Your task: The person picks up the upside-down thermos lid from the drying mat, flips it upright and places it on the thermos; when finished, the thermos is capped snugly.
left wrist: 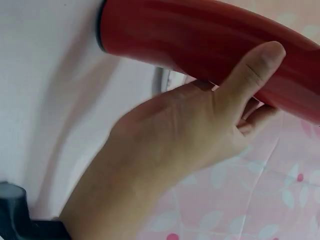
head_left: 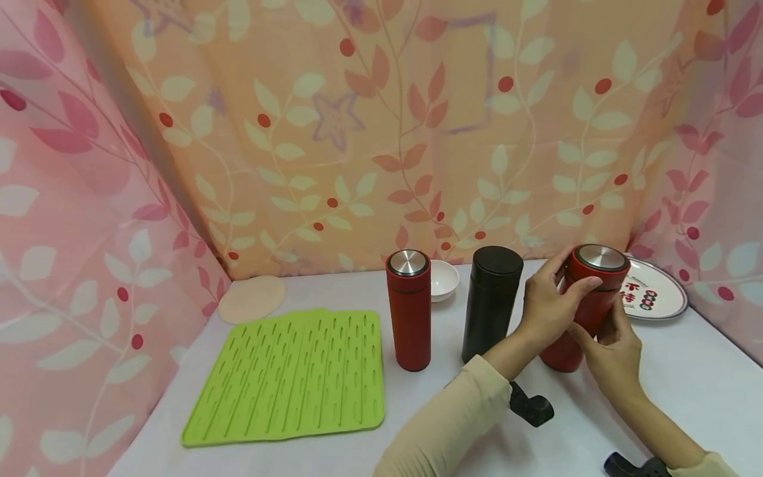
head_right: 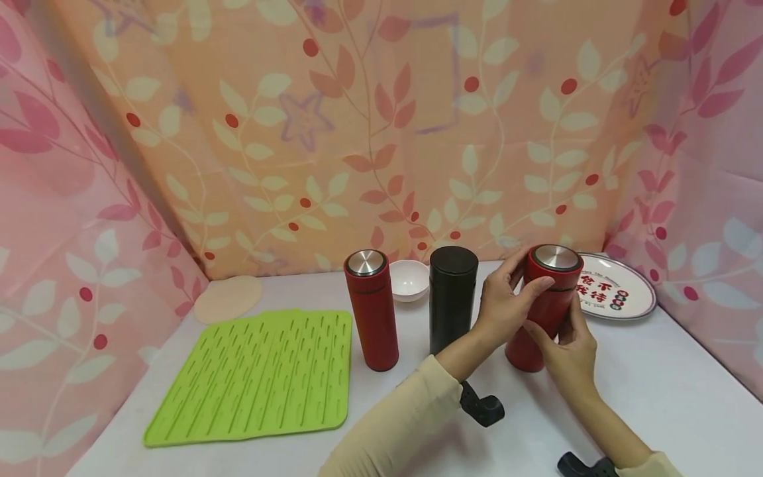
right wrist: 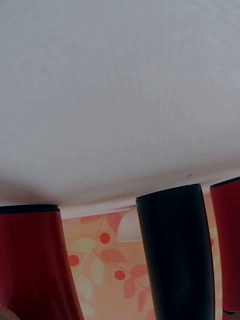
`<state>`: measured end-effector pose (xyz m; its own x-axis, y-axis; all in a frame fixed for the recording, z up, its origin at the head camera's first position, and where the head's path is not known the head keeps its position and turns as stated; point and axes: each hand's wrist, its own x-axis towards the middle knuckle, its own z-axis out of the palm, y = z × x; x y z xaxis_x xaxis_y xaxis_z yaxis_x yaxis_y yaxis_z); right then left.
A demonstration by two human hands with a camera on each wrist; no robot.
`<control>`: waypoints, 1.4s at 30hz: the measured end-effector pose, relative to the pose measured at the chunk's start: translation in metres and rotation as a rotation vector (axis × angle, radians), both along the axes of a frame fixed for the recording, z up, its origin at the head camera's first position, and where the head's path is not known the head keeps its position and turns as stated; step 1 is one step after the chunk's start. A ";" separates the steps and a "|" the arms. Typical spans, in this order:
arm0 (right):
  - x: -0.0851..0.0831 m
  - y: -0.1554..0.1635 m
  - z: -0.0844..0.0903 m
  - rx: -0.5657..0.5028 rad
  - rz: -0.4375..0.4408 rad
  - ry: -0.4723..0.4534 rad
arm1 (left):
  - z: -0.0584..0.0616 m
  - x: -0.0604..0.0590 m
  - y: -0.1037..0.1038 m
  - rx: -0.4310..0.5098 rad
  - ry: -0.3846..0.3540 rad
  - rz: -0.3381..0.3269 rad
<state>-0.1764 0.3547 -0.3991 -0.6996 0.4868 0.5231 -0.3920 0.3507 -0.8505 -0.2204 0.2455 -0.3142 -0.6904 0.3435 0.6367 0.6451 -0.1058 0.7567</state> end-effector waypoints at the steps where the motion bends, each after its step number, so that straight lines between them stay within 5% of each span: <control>1: 0.000 0.000 0.000 0.017 -0.006 -0.008 | -0.001 0.000 0.000 -0.002 -0.001 -0.003; 8: 0.001 0.002 -0.003 0.127 -0.142 -0.119 | 0.001 0.008 0.019 -0.021 -0.092 0.252; 11: 0.002 0.002 -0.004 0.148 -0.167 -0.144 | 0.003 0.010 0.023 -0.026 -0.128 0.307; 22: -0.001 0.003 -0.001 0.111 -0.079 -0.061 | -0.002 0.001 0.009 -0.017 0.004 0.093; 24: 0.000 0.003 -0.001 0.113 -0.092 -0.074 | -0.002 0.002 0.010 -0.038 0.024 0.108; 27: 0.001 0.002 -0.003 0.141 -0.122 -0.107 | 0.000 0.006 0.014 -0.083 0.028 0.214; 31: 0.002 0.003 -0.004 0.170 -0.146 -0.105 | 0.003 0.011 0.021 -0.108 -0.028 0.328; 33: 0.002 0.002 -0.004 0.171 -0.157 -0.099 | 0.003 0.011 0.022 -0.088 -0.052 0.332; 38: 0.001 0.001 -0.004 0.136 -0.144 -0.073 | 0.000 0.007 0.018 -0.010 -0.086 0.218; 42: -0.001 0.001 -0.002 0.031 -0.020 0.034 | -0.002 0.000 0.011 -0.010 -0.052 0.104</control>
